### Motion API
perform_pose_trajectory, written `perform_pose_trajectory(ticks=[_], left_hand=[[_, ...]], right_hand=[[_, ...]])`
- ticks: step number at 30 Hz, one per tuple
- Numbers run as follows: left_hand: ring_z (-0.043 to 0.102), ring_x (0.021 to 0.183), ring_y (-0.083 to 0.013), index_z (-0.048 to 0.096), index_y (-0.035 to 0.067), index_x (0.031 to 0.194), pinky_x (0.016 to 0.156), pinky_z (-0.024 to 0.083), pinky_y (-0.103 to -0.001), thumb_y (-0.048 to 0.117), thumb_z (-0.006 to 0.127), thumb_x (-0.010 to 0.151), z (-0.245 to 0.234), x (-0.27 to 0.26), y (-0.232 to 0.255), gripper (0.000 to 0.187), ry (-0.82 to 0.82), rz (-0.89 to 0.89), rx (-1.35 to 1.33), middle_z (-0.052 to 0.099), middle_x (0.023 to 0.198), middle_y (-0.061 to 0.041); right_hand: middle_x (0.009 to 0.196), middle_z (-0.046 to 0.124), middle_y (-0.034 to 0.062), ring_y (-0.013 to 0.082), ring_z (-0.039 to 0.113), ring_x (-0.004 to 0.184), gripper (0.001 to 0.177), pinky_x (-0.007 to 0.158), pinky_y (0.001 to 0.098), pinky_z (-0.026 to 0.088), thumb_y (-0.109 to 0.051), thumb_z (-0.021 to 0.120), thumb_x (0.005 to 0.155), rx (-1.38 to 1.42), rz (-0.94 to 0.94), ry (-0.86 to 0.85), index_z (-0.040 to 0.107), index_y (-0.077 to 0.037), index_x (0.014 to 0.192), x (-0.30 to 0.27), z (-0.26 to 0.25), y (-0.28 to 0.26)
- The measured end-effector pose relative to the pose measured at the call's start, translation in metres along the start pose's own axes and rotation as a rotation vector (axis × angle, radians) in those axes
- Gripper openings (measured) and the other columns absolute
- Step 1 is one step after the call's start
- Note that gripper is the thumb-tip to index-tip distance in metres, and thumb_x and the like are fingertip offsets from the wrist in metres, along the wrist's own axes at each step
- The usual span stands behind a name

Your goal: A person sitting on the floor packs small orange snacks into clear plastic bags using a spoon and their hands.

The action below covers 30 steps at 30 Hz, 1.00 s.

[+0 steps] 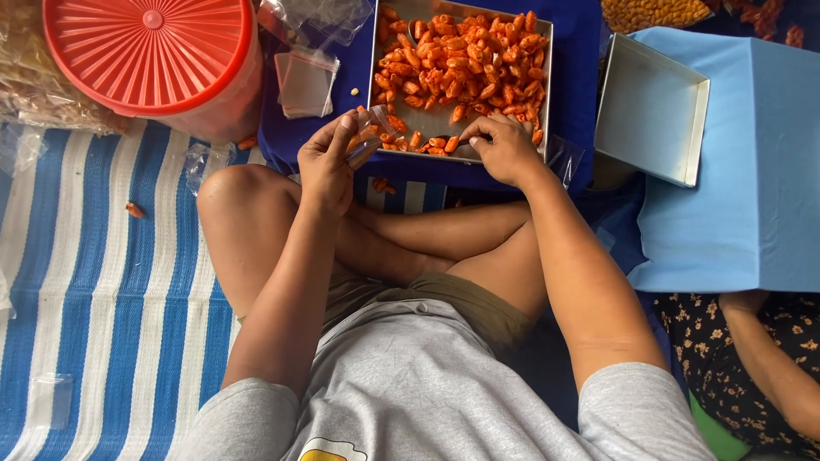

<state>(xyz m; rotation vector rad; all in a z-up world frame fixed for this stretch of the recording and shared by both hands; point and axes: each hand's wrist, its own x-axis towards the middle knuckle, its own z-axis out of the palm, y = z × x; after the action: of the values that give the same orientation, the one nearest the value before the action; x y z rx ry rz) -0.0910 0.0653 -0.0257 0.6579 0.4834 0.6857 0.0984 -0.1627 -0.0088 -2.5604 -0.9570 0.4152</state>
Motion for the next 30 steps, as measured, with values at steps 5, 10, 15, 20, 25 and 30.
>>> perform_pose_trajectory(ticks=[5, 10, 15, 20, 25, 30], left_hand=[[0.076, 0.098, -0.0336, 0.073, -0.007, 0.112, 0.085, 0.066, -0.056, 0.016, 0.084, 0.09, 0.006, 0.003, -0.01, 0.034, -0.005, -0.089, -0.003, 0.077, 0.106, -0.022], [0.075, 0.092, -0.0284, 0.071, -0.009, 0.115, 0.084, 0.065, -0.045, 0.021, 0.078, 0.091, 0.024, 0.001, -0.006, 0.039, -0.017, -0.191, 0.028, 0.076, 0.109, -0.019], [0.074, 0.088, -0.0241, 0.07, -0.009, 0.113, 0.082, 0.066, -0.033, 0.027, 0.076, 0.087, 0.042, 0.003, -0.012, 0.045, -0.027, -0.273, 0.046, 0.074, 0.114, -0.018], [0.075, 0.087, -0.0238, 0.071, -0.007, 0.114, 0.08, 0.067, -0.034, 0.026, 0.075, 0.089, 0.046, 0.007, -0.016, 0.041, -0.015, -0.235, 0.074, 0.075, 0.104, -0.016], [0.073, 0.087, -0.0233, 0.071, -0.008, 0.109, 0.082, 0.067, -0.037, 0.026, 0.076, 0.088, 0.043, 0.009, -0.012, 0.04, -0.009, -0.24, 0.054, 0.074, 0.104, -0.016], [0.074, 0.085, -0.0221, 0.069, -0.008, 0.114, 0.079, 0.067, -0.034, 0.023, 0.074, 0.091, 0.035, 0.012, -0.015, 0.039, 0.007, -0.267, 0.021, 0.072, 0.101, -0.017]], right_hand=[[0.105, 0.068, 0.0009, 0.0244, 0.06, 0.113, 0.013, 0.104, 0.0403, 0.031, -0.024, 0.063, 0.099, 0.071, 0.077, -0.037, 0.074, -0.03, 0.103, -0.001, -0.027, -0.011], [0.105, 0.07, 0.005, 0.0236, 0.064, 0.1, 0.016, 0.102, 0.0446, 0.035, -0.014, 0.064, 0.096, 0.059, -0.033, -0.008, 0.075, -0.021, 0.104, 0.007, -0.069, -0.018], [0.118, 0.068, 0.0002, 0.0227, 0.056, 0.11, 0.017, 0.096, 0.0384, 0.031, -0.014, 0.061, 0.097, -0.056, -0.107, 0.01, 0.075, -0.02, 0.102, 0.014, -0.099, -0.033], [0.114, 0.071, 0.0059, 0.0286, 0.063, 0.099, 0.016, 0.085, 0.0464, 0.055, -0.015, 0.063, 0.099, -0.006, 0.23, -0.071, 0.077, -0.018, 0.103, 0.013, -0.115, -0.061], [0.1, 0.072, 0.0053, 0.0174, 0.062, 0.07, 0.019, 0.06, 0.0348, 0.057, -0.011, 0.06, 0.098, 0.101, 0.333, -0.097, 0.077, -0.016, 0.106, 0.008, -0.104, -0.047], [0.104, 0.071, 0.0043, 0.0129, 0.054, 0.06, 0.017, 0.054, 0.0312, 0.048, -0.011, 0.06, 0.099, 0.159, 0.382, -0.096, 0.075, -0.016, 0.104, 0.0, -0.09, -0.031]])
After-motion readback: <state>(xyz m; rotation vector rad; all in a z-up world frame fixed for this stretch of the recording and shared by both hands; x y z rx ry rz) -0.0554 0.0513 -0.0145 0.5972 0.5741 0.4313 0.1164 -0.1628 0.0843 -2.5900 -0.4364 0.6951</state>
